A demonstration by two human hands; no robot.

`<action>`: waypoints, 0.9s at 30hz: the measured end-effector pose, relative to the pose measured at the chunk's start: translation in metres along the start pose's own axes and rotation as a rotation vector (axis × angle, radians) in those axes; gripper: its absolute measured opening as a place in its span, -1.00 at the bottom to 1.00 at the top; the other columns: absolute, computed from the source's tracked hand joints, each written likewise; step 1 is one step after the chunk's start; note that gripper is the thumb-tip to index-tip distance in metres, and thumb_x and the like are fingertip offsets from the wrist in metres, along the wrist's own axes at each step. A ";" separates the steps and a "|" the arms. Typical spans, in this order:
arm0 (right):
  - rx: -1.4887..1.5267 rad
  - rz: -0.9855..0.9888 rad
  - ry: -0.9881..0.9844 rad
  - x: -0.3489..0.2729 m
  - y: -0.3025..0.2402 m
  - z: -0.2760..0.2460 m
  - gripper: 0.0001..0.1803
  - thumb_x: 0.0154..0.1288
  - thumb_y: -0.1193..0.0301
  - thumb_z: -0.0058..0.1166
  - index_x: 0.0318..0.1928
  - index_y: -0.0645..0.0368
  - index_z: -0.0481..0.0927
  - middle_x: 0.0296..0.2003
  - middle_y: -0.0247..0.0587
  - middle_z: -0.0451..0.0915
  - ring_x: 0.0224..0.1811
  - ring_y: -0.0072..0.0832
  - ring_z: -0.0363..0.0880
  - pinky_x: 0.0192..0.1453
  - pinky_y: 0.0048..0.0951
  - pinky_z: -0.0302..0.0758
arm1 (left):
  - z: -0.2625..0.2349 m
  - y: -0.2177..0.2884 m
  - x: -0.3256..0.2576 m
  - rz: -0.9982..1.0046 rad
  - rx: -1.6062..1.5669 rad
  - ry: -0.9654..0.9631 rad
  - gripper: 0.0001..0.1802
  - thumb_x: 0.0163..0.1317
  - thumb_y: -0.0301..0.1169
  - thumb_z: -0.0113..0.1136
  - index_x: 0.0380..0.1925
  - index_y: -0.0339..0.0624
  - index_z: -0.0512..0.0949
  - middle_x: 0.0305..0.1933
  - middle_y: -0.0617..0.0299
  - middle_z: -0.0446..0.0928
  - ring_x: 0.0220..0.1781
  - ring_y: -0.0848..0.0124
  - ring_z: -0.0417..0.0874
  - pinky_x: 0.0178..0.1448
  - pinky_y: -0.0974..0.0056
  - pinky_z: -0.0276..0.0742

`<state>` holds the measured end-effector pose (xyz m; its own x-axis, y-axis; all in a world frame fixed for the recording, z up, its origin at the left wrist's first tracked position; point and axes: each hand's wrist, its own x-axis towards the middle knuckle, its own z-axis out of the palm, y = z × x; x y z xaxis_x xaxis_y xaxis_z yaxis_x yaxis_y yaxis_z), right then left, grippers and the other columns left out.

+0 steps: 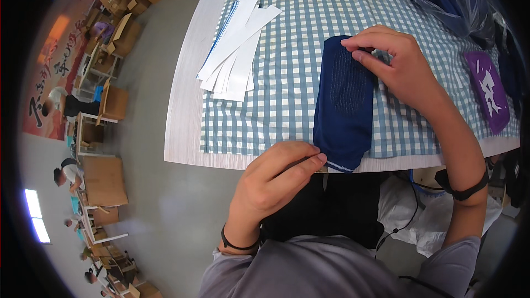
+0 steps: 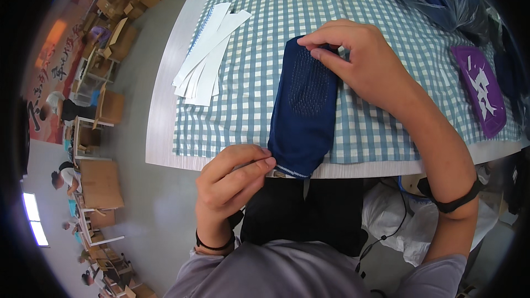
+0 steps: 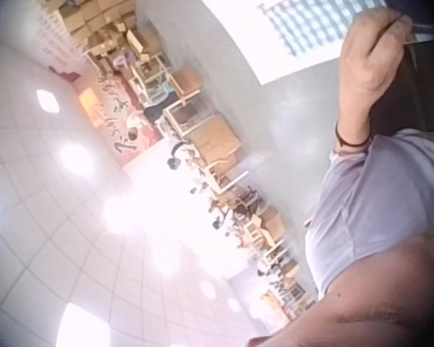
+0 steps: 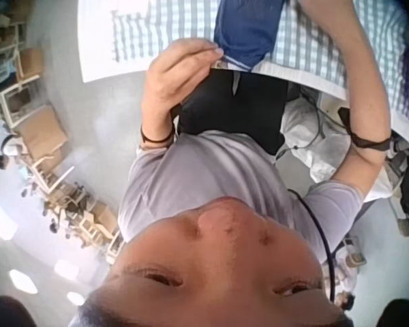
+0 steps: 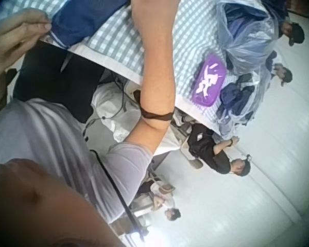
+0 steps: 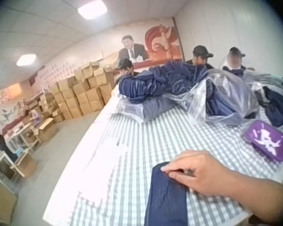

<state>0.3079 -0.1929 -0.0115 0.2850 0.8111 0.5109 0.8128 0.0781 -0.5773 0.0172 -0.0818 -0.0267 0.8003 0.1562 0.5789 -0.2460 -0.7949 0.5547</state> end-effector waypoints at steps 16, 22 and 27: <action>-0.032 -0.443 -0.175 -0.077 -0.071 0.007 -0.75 0.12 0.47 0.56 -0.17 0.23 0.82 -0.13 -0.18 0.83 -0.18 -0.25 0.85 -0.18 -0.32 0.80 | 0.001 -0.015 0.005 0.231 0.093 0.005 -0.75 -0.02 -0.56 0.57 -0.27 -0.27 0.79 -0.16 0.10 0.73 -0.15 0.18 0.83 -0.17 0.19 0.77; -0.168 -0.440 -0.155 -0.082 -0.083 0.006 -0.80 0.16 0.46 0.48 -0.18 0.21 0.82 -0.14 -0.20 0.82 -0.18 -0.30 0.86 -0.19 -0.39 0.82 | -0.017 -0.007 0.024 0.173 0.119 -0.290 -0.69 -0.01 -0.54 0.56 -0.19 -0.26 0.77 -0.12 0.15 0.70 -0.15 0.20 0.79 -0.15 0.17 0.75; -0.238 -0.432 -0.133 -0.083 -0.089 0.013 -0.83 0.15 0.47 0.44 -0.22 0.21 0.81 -0.20 -0.22 0.79 -0.23 -0.36 0.85 -0.27 -0.40 0.80 | -0.031 -0.008 0.046 0.173 0.157 -0.482 -0.77 0.09 -0.49 0.50 -0.21 -0.20 0.76 -0.06 0.21 0.70 -0.10 0.20 0.79 -0.12 0.15 0.74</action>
<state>0.2054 -0.2598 -0.0110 -0.1569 0.8019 0.5765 0.9399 0.3005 -0.1623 0.0388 -0.0505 0.0136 0.9248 -0.2421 0.2934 -0.3410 -0.8693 0.3578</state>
